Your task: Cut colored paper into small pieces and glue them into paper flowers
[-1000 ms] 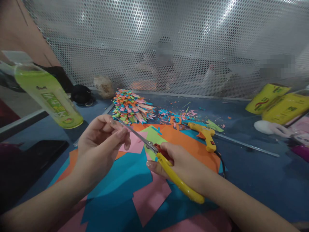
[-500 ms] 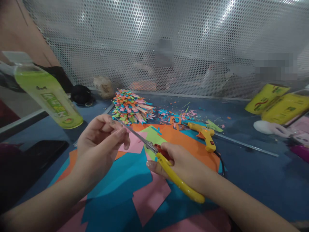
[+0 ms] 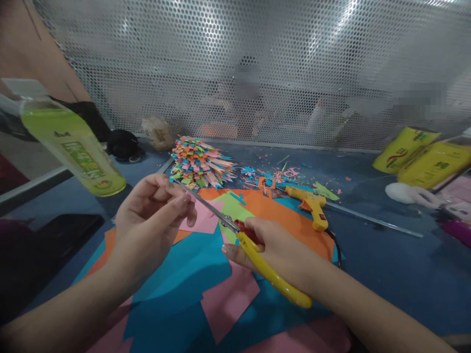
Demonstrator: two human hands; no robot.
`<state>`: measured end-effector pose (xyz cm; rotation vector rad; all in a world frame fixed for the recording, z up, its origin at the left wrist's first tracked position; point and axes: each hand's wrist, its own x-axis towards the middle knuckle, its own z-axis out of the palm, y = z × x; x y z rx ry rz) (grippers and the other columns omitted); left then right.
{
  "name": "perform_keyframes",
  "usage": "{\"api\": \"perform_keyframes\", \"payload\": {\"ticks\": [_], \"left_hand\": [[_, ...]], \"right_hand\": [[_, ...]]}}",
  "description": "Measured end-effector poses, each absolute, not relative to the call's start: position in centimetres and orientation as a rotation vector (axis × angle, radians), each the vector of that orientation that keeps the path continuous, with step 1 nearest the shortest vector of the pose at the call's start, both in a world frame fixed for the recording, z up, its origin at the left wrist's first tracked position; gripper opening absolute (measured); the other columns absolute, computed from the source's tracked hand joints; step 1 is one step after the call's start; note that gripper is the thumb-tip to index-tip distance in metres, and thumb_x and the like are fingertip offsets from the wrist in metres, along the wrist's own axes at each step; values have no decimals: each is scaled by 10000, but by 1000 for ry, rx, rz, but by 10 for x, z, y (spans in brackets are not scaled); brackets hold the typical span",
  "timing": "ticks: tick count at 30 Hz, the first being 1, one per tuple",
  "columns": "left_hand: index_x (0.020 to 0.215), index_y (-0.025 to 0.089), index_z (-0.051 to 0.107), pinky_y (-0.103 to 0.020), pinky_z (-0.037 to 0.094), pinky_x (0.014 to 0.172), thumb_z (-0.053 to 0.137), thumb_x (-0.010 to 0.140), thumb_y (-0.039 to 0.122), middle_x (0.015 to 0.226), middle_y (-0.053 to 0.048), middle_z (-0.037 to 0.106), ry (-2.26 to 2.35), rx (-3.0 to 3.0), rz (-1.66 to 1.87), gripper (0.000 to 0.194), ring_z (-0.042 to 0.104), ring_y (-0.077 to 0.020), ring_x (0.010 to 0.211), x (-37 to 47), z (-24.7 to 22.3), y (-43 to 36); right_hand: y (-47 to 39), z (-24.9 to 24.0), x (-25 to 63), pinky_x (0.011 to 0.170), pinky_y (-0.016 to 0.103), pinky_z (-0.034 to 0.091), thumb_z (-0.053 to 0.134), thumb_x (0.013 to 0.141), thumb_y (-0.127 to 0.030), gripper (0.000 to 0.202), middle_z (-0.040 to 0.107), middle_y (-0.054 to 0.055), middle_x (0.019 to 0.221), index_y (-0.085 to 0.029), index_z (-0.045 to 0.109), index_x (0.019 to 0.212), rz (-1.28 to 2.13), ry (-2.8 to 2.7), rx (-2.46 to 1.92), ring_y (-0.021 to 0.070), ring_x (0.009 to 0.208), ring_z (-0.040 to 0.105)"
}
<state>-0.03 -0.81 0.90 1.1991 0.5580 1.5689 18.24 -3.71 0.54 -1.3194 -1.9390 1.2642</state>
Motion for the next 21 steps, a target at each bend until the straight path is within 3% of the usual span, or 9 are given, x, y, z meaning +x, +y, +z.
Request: {"api": "perform_keyframes", "payload": {"ticks": [14,21], "left_hand": [[768,187,502,-184,474,460,663,694,93,636,46,617,532,1186,1590,200,565,-73,507,0,9,-7],[766,182,508,-180,470,464,658,698,79,633,45,616,517,1176,1600,194,570,-72,518,0,10,-6]], "right_hand": [[-37,6,182,466,202,242,614,749,-446,341,283,-62,610,-188,403,681,1333,-1884,-1273,70,534,245],[-36,7,182,465,208,228,636,715,-477,371,279,-60,611,-190,404,678,1378,-1853,-1291,73,535,245]]}}
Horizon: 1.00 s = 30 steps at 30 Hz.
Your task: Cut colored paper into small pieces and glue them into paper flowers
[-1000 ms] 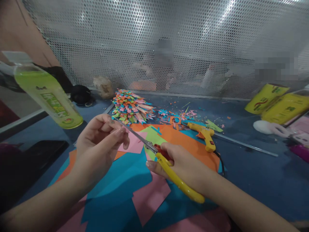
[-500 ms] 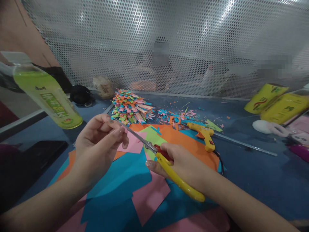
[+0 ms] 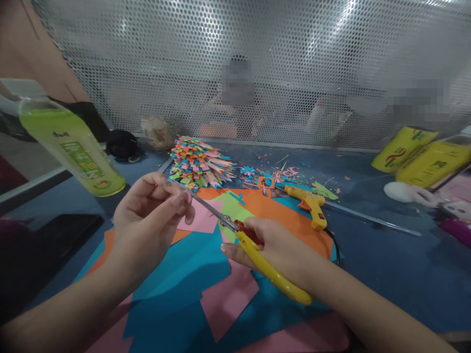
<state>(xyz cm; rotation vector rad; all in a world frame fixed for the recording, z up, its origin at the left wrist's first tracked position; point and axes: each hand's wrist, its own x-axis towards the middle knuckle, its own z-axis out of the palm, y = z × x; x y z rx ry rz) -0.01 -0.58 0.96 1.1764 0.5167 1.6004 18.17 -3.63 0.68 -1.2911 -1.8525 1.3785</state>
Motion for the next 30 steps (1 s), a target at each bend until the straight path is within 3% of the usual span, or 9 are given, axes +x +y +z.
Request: {"api": "perform_keyframes", "payload": {"ticks": [23,30], "left_hand": [[776,173,524,-176,479,453,640,703,63,652,31,621,521,1199,1572,176,562,-75,516,0,8,-4],[779,171,532,-174,480,455,639,705,59,649,34,622,509,1205,1574,172,569,-73,519,0,7,-3]], "right_hand": [[-32,4,183,481,201,260,639,709,-489,368,295,-55,619,-182,438,688,1355,-1884,-1280,74,546,273],[-32,0,186,499,203,299,643,712,-479,348,354,-50,641,-186,456,700,1313,-1876,-1317,80,557,340]]}}
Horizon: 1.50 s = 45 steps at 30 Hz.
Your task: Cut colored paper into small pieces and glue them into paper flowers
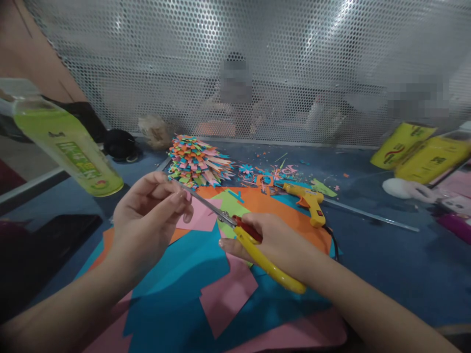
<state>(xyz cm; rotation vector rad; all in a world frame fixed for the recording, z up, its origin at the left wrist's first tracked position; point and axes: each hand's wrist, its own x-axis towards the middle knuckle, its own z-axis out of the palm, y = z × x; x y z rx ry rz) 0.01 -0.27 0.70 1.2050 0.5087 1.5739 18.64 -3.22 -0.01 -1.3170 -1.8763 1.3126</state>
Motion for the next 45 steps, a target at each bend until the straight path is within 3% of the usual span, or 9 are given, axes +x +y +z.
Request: {"api": "perform_keyframes", "payload": {"ticks": [9,14,19,26,33,38,45], "left_hand": [[770,181,532,-172,484,459,661,692,73,645,34,618,538,1225,1581,185,559,-70,511,-1,8,-3],[753,189,521,-177,490,447,687,667,97,655,29,607,593,1195,1577,208,574,-88,551,0,10,-3],[765,191,501,-169,480,414,677,690,114,664,25,600,589,1213,1525,206,608,-112,617,1,8,-2],[774,174,522,-164,472,419,668,703,101,691,8,606,601,1282,1502,178,617,-113,636,1,5,0],[859,174,574,-182,498,466,691,685,110,734,3,654,646,1282,1458,220,611,-94,566,1,2,0],[780,171,576,-171,497,457,692,664,83,643,9,642,624,1322,1312,185,606,-96,545,5,6,-7],[814,174,601,-172,512,455,663,697,72,687,5,647,555,1367,1279,166,598,-87,542,6,6,-10]], "right_hand": [[-33,-1,188,423,209,198,579,746,-500,411,255,-57,563,-189,362,588,1137,-2011,-1439,66,491,258],[-32,1,184,419,208,211,581,760,-436,354,255,-60,557,-188,400,584,1167,-1910,-1344,62,480,226],[-26,1,182,402,205,217,608,739,-406,338,307,-65,536,-197,386,593,1178,-1762,-1286,59,456,275],[-30,6,182,410,227,271,507,700,-657,498,455,-22,533,-168,467,615,1545,-1514,-1216,65,419,371],[-29,-5,190,447,251,317,395,846,-527,408,511,-7,553,-170,548,725,1811,-1441,-752,88,419,412],[-30,2,190,450,248,317,445,819,-506,380,530,5,534,-175,583,695,1788,-1422,-725,104,447,427],[-31,4,193,437,256,337,490,743,-509,368,527,18,512,-165,590,661,1796,-1484,-690,118,438,439]]}}
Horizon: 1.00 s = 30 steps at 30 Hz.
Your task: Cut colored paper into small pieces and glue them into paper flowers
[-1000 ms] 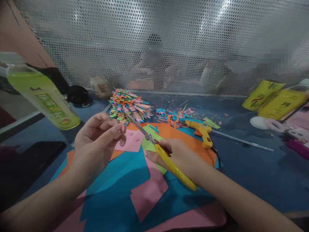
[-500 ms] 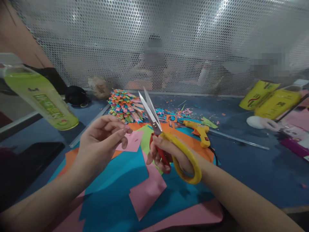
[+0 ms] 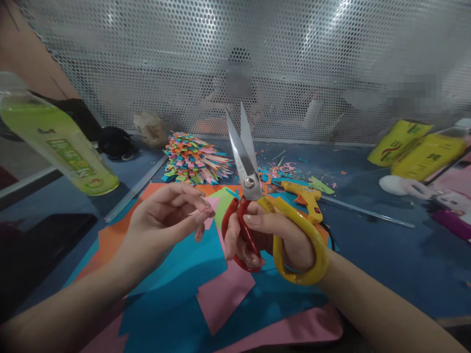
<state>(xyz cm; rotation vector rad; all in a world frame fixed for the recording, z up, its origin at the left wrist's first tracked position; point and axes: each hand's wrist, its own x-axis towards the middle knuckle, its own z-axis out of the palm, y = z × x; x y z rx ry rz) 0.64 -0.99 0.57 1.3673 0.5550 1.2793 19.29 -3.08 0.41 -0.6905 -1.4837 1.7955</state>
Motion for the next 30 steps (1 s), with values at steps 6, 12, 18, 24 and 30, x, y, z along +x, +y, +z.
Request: {"api": "perform_keyframes", "payload": {"ticks": [6,12,18,24,30], "left_hand": [[872,173,614,-178,511,433,666,697,71,725,-21,689,561,1360,1186,209,626,-105,536,5,4,-12],[943,150,581,-183,514,400,707,663,93,710,-51,733,646,1276,1046,313,690,-177,610,8,0,-10],[1005,132,540,-189,479,314,739,629,138,684,-69,734,784,1189,1018,426,702,-264,674,10,5,-9],[991,140,538,-188,460,285,734,626,135,676,-58,733,777,1192,997,414,700,-280,677,9,4,-10],[1013,123,524,-194,468,291,727,645,161,720,-81,735,774,1216,1004,422,700,-280,687,10,3,-9]], "right_hand": [[-30,1,189,461,240,323,559,768,-312,145,469,-33,513,-186,546,697,1534,-1471,-752,93,461,410],[-23,-4,190,500,230,364,679,692,-263,243,542,-21,748,-205,443,685,1116,-1407,-907,75,544,453],[-25,-1,184,589,268,436,703,627,-248,268,547,-19,718,-210,444,679,1081,-1469,-1014,120,646,531],[-24,-4,185,629,292,451,689,668,-245,233,554,-24,727,-215,461,707,1068,-1544,-1026,119,626,531],[-25,-6,187,594,267,439,662,685,-214,189,557,-19,725,-216,475,712,1143,-1564,-1005,122,647,534]]}}
